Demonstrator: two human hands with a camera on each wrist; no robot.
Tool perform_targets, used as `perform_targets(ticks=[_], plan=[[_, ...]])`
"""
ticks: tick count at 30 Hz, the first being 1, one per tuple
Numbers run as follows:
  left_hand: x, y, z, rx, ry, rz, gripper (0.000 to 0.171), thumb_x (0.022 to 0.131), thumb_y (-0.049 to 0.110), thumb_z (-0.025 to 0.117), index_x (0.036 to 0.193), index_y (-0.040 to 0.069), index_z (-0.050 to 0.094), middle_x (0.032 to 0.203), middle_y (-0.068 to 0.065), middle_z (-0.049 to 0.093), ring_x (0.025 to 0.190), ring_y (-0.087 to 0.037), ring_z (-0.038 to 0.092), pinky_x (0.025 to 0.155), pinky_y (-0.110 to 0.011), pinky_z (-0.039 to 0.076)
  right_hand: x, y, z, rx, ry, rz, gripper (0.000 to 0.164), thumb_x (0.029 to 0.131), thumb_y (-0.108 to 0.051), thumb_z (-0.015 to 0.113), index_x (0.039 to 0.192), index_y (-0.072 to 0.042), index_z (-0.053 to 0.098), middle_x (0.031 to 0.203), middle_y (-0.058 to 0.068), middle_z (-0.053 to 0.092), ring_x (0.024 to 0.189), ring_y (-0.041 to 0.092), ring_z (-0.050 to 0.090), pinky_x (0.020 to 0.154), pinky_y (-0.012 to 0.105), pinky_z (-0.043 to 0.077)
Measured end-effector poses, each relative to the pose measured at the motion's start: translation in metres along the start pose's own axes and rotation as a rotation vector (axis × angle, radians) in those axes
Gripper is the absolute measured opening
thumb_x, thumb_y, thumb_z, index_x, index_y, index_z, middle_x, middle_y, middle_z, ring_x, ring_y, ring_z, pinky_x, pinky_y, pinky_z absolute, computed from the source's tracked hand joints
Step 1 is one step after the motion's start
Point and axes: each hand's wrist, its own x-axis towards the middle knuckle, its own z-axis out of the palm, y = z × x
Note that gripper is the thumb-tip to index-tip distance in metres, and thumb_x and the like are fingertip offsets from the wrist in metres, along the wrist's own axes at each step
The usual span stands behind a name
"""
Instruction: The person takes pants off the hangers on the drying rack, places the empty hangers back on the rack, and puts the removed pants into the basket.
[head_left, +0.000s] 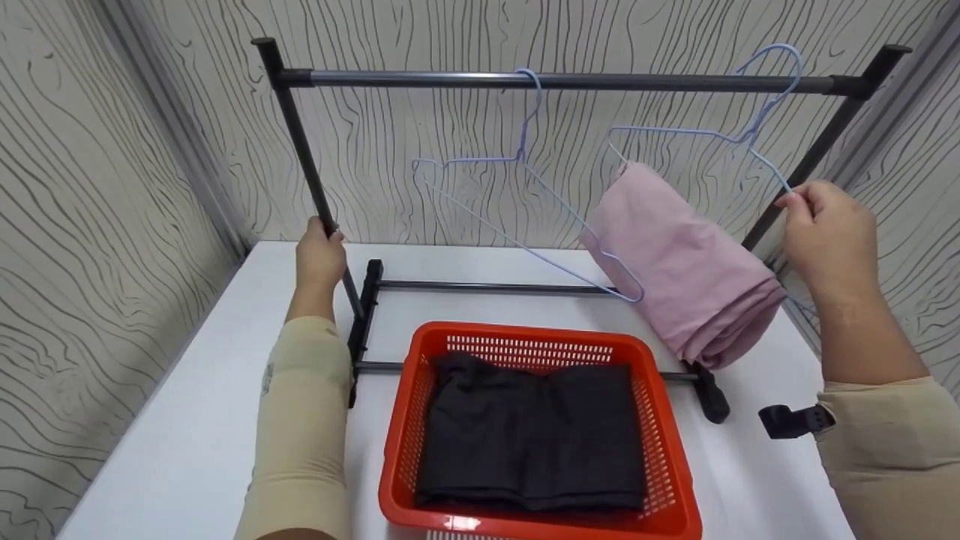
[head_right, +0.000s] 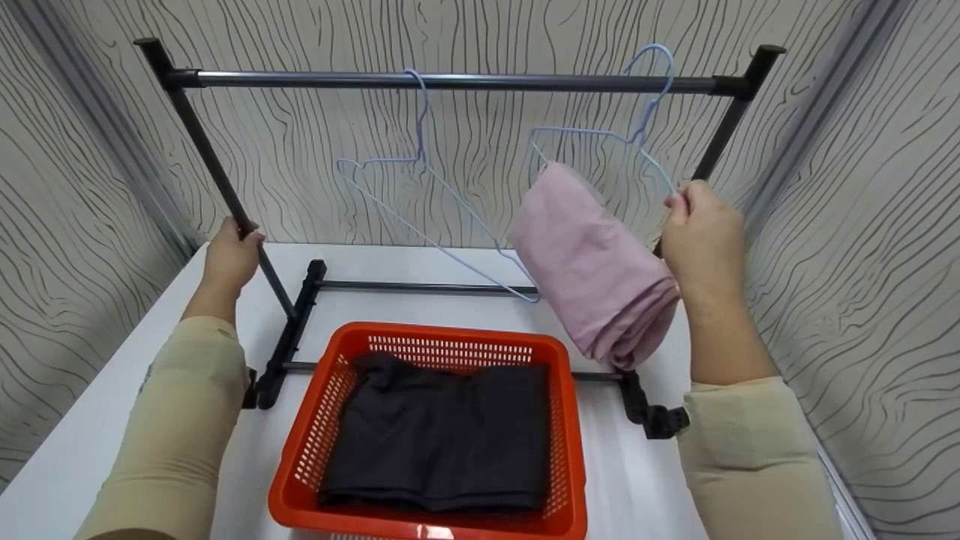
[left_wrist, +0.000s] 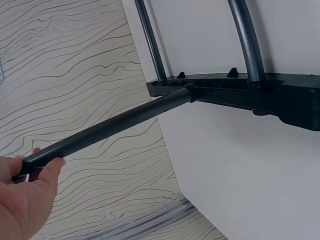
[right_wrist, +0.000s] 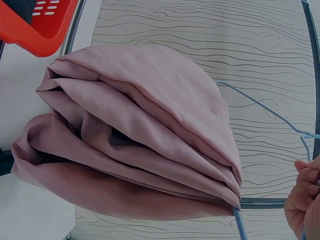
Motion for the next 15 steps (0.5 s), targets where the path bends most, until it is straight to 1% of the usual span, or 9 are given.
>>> perform_targets(ticks=[5, 10, 15], plan=[[-0.0015, 0.0018, -0.0025, -0.004, -0.010, 0.006, 0.025, 0.098, 0.016, 0.037, 0.118, 0.003, 0.043, 0.116, -0.017, 0.056, 0.111, -0.031, 0.052, 0.089, -0.042, 0.044, -0.0012, 0.0013, 0.0000, 0.004, 0.000, 0.000, 0.043, 0.098, -0.036, 0.030, 0.109, -0.002, 0.054, 0.084, 0.011, 0.048, 0.064, 0.019, 0.041, 0.047, 0.025, 0.035], [-0.0027, 0.0026, -0.0051, 0.007, -0.036, 0.012, 0.030, 0.098, 0.017, 0.036, 0.124, 0.002, 0.040, 0.124, -0.021, 0.051, 0.117, -0.033, 0.048, 0.094, -0.043, 0.041, -0.0043, 0.0003, -0.0011, -0.006, 0.035, -0.026, 0.039, 0.098, -0.033, 0.032, 0.106, -0.002, 0.056, 0.084, 0.011, 0.050, 0.065, 0.020, 0.040, 0.047, 0.025, 0.033], [-0.0039, 0.0015, -0.0063, 0.022, -0.051, -0.004, 0.033, 0.098, 0.018, 0.037, 0.126, 0.001, 0.039, 0.126, -0.022, 0.049, 0.118, -0.034, 0.047, 0.095, -0.043, 0.040, -0.0076, -0.0016, -0.0035, 0.006, 0.033, -0.020, 0.038, 0.097, -0.033, 0.034, 0.105, -0.003, 0.055, 0.084, 0.010, 0.050, 0.065, 0.020, 0.041, 0.047, 0.025, 0.033]])
